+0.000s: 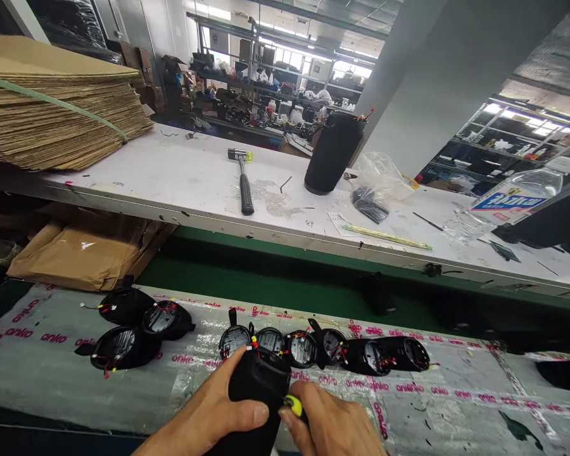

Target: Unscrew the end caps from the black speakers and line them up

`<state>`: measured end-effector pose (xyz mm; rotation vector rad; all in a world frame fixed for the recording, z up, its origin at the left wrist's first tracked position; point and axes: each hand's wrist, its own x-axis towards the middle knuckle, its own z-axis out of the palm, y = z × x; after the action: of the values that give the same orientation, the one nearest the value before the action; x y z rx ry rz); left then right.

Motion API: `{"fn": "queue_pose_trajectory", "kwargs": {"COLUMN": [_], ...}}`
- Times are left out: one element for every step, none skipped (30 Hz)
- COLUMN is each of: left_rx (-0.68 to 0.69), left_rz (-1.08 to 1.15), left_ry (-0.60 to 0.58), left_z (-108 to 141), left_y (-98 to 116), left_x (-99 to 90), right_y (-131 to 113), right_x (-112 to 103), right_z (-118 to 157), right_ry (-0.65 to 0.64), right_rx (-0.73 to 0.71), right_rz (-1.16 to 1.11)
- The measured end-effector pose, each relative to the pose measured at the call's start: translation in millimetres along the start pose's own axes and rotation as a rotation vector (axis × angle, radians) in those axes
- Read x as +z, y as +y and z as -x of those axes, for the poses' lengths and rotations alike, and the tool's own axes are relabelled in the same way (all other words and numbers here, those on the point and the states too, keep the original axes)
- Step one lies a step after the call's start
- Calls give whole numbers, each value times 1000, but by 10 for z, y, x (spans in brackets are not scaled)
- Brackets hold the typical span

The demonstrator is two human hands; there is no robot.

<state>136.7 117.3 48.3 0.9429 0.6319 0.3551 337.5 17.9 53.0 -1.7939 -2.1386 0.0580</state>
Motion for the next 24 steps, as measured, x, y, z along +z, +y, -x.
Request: {"fn": "queue_pose_trajectory", "kwargs": {"left_rx": [4, 6, 13, 21, 26, 30, 36, 41, 47, 54, 58, 60, 59, 58, 62, 64, 67, 71, 75, 78, 84, 92, 102, 110], "left_rz": [-38, -72, -101, -130, -158, -184, -207, -231, -256, -282, -308, -328, -340, -345, -344, -338, -328, -315, -301, -285, -269, -261, -260, -262], "left_ry": [8, 23, 49, 80, 109, 130, 145, 156, 163, 178, 205, 234, 262, 291, 321, 354, 383, 411, 430, 432, 417, 398, 376, 359], "left_z": [3, 7, 13, 21, 30, 41, 52, 62, 73, 82, 89, 95, 100, 102, 104, 105, 105, 106, 106, 107, 107, 108, 110, 111], "left_y": [-14, -26, -33, -35, -32, -25, -16, -6, 2, 7, 7, -1, -15, -37, -63, -93, -123, -152, -176, -195, -208, -215, -216, -213], "left_x": [-10, -21, -30, -36, -38, -37, -32, -23, -12, 0, 14, 26, 37, 45, 50, 52, 49, 43, 35, 25, 14, 3, -6, -13], "right_y": [-5, -6, -4, -1, 1, 1, -2, -10, -22, -36, -52, -67, -81, -93, -102, -107, -111, -111, -111, -109, -105, -100, -94, -87], "right_x": [2, 6, 11, 16, 19, 21, 21, 19, 14, 8, 1, -8, -16, -25, -32, -38, -43, -46, -47, -47, -45, -43, -41, -40], "right_z": [-23, -39, -50, -55, -55, -52, -47, -41, -34, -28, -23, -19, -17, -16, -16, -16, -17, -17, -16, -15, -13, -11, -9, -8], "right_ry": [-6, -15, -27, -43, -58, -68, -72, -70, -64, -57, -50, -46, -45, -46, -48, -48, -48, -46, -43, -39, -35, -31, -30, -35], "right_rx": [-40, -72, -95, -109, -116, -118, -117, -114, -110, -106, -102, -98, -95, -91, -89, -89, -89, -87, -84, -77, -72, -67, -63, -61], "right_rz": [34, 65, 92, 115, 133, 149, 170, 198, 228, 257, 281, 298, 309, 318, 328, 338, 345, 343, 332, 313, 292, 272, 254, 233]}}
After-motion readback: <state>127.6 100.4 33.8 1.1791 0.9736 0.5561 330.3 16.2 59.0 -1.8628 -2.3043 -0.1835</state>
